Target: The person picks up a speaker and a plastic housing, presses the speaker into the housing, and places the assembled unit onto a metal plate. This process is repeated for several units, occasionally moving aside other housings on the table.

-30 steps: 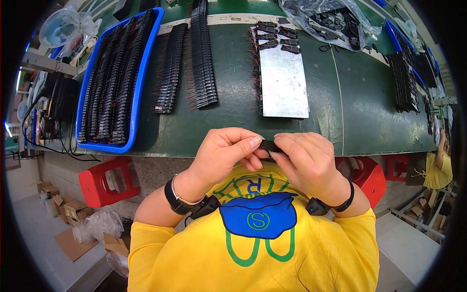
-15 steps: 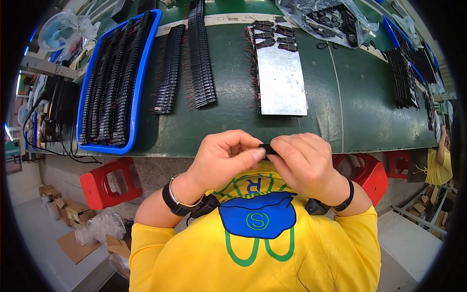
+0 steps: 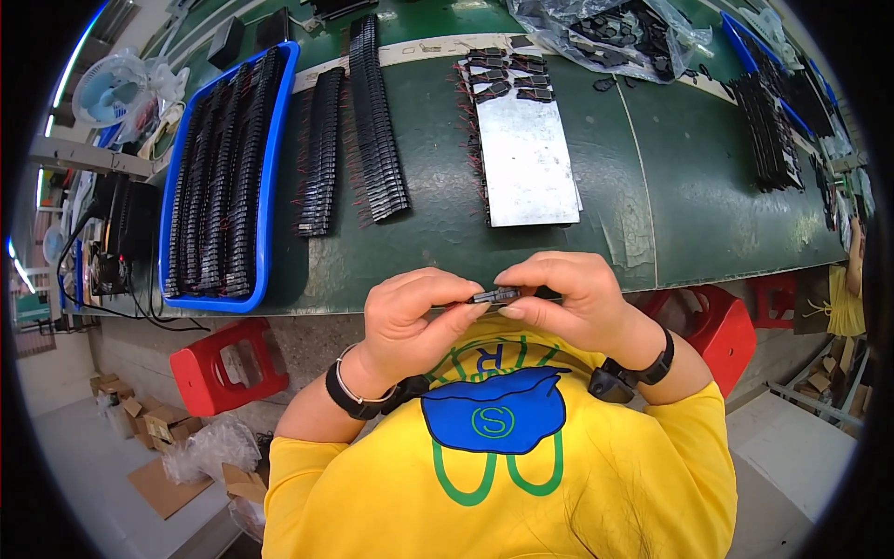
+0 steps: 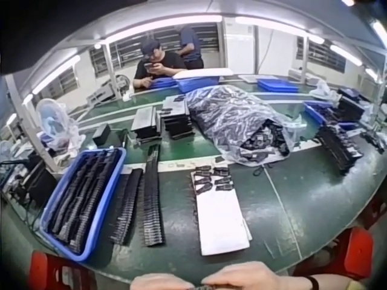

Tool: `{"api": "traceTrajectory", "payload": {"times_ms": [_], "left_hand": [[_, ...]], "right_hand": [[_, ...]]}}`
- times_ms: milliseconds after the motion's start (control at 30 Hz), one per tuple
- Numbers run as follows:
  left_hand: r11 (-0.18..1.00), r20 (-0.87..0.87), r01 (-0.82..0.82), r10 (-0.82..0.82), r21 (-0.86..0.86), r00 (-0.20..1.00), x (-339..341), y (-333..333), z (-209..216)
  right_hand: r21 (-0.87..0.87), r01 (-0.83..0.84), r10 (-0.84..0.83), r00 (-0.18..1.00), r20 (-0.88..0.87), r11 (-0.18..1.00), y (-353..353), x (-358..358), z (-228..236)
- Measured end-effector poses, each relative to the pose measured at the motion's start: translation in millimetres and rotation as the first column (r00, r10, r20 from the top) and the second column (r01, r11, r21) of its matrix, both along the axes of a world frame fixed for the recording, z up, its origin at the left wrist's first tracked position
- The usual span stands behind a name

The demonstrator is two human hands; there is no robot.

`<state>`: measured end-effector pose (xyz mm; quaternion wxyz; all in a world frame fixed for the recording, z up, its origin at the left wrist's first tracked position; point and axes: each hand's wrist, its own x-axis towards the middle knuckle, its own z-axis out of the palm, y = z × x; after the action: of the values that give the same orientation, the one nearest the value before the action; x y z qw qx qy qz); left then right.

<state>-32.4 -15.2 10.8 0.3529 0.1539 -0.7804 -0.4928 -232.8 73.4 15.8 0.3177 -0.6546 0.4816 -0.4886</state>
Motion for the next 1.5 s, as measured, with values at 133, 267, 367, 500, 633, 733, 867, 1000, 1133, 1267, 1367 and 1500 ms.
{"api": "traceTrajectory", "payload": {"times_ms": [133, 267, 367, 500, 633, 733, 867, 1000, 1133, 1267, 1367, 1500], "left_hand": [[1.0, -0.032, -0.018, 0.018, -0.013, 0.999, -2, 0, -4], [0.999, -0.051, -0.023, 0.021, -0.043, 0.998, -5, -1, -7], [1.0, -0.042, 0.004, -0.004, 0.005, 0.999, -4, 0, -14], [0.988, 0.005, 0.063, -0.065, 0.138, 0.998, -2, 0, -17], [0.99, 0.04, 0.059, -0.064, 0.13, 0.997, -7, -4, -2], [0.998, 0.031, 0.014, -0.017, 0.069, 0.999, -11, -7, 12], [0.976, 0.102, 0.098, -0.08, -0.193, 0.992, -7, -9, 14], [0.981, 0.105, 0.017, 0.003, -0.193, 0.994, -4, -4, 9], [0.984, 0.069, -0.042, 0.055, -0.174, 0.996, -2, -3, 4], [0.998, 0.079, -0.016, 0.021, -0.059, 0.997, -3, -6, 4], [0.982, 0.116, 0.056, -0.035, -0.18, 0.993, 1, -11, 5], [0.943, 0.188, 0.039, 0.026, -0.332, 0.982, 11, -13, 11]], "right_hand": [[-0.134, -0.021, 0.016, 0.999, -0.045, 0.991, -3, -1, -9], [-0.285, -0.003, -0.028, 0.994, -0.106, 0.958, -8, -1, -10], [-0.348, 0.007, -0.058, 0.989, -0.136, 0.937, -9, 1, -9], [-0.371, 0.013, -0.071, 0.987, -0.143, 0.929, -10, 0, -10], [-0.33, -0.011, -0.033, 0.991, -0.128, 0.944, -10, -4, -9], [-0.293, -0.036, -0.007, 0.989, -0.147, 0.955, -7, -4, -8], [-0.306, -0.025, -0.02, 0.99, -0.142, 0.952, -5, -2, -10], [-0.19, -0.012, -0.007, 0.995, -0.098, 0.982, -4, 0, -7], [-0.076, 0.011, -0.009, 1.0, 0.028, 0.997, -5, 2, -3], [-0.239, -0.011, -0.011, 0.996, -0.09, 0.971, -9, 1, -10], [-0.283, -0.033, -0.022, 0.981, -0.192, 0.959, -8, 4, -8], [-0.275, -0.025, -0.036, 0.976, -0.214, 0.961, -9, 9, -13]]}}
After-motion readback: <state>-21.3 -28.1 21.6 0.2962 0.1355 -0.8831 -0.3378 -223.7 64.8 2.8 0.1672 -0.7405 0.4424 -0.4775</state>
